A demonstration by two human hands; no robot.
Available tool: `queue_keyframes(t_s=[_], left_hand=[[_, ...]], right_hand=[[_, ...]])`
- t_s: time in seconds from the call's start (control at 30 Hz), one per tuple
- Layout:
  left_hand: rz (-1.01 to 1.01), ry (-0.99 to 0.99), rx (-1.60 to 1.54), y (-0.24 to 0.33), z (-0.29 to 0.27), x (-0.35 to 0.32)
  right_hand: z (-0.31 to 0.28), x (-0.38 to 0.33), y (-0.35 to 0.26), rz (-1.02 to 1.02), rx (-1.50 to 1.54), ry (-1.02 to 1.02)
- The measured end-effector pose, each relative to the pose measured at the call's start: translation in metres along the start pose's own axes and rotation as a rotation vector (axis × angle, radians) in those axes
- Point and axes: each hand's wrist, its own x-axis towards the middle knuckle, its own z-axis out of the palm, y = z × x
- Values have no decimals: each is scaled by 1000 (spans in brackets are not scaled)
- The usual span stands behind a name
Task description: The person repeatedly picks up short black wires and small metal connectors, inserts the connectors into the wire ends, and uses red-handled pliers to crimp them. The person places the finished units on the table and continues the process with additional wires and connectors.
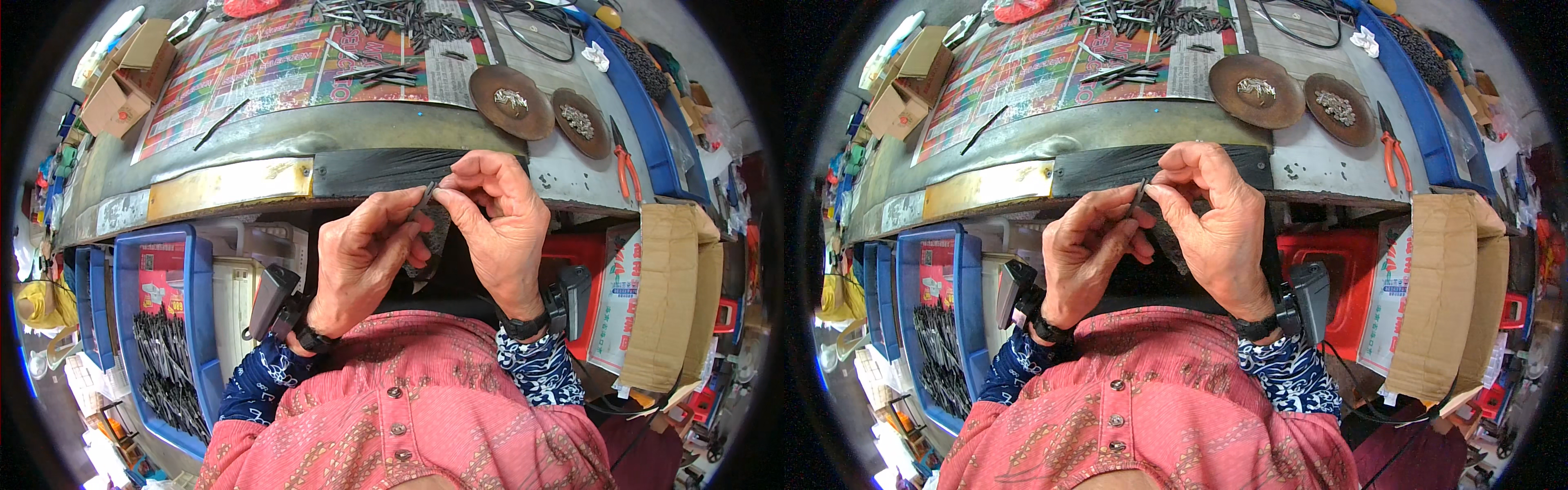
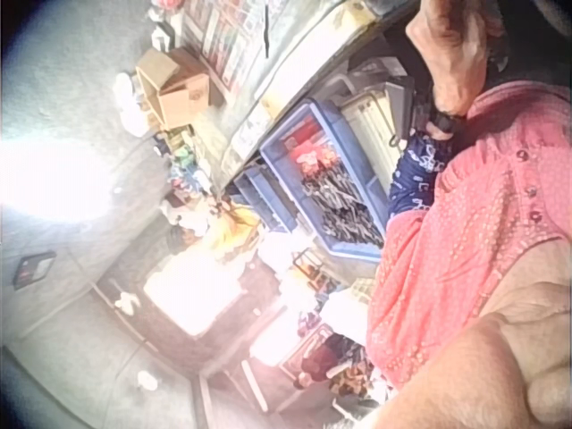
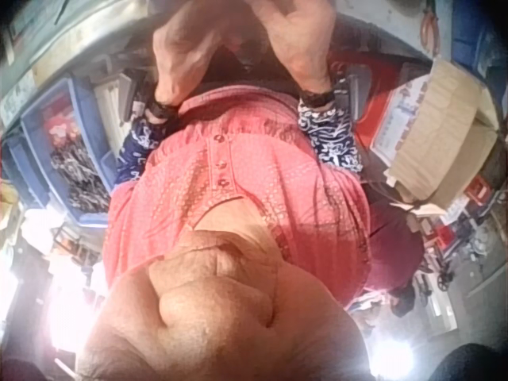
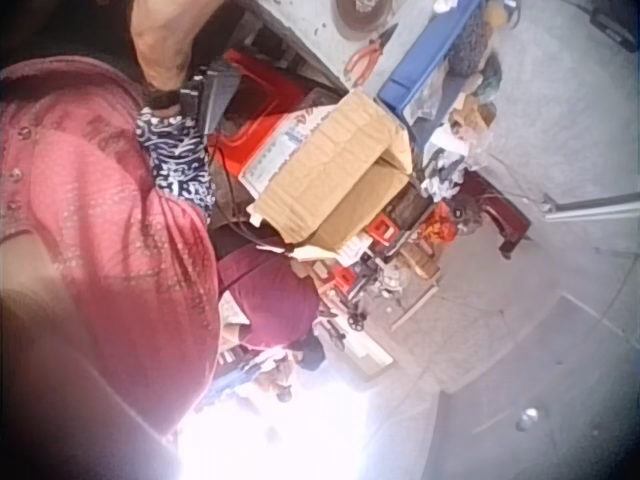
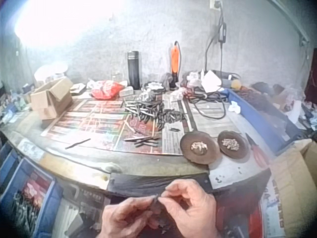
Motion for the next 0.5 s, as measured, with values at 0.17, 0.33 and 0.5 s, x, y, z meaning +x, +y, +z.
queue_keyframes(t_s=[0.17,0.33,0.5], left_hand=[[-129,-100,-259,2,-5,0],[-156,-113,-288,6,-2,1],[-106,-91,12,16,-1,7]], right_hand=[[-7,6,3,109,144,-76],[-16,9,3,181,174,-187],[-14,10,2,79,147,-193]])
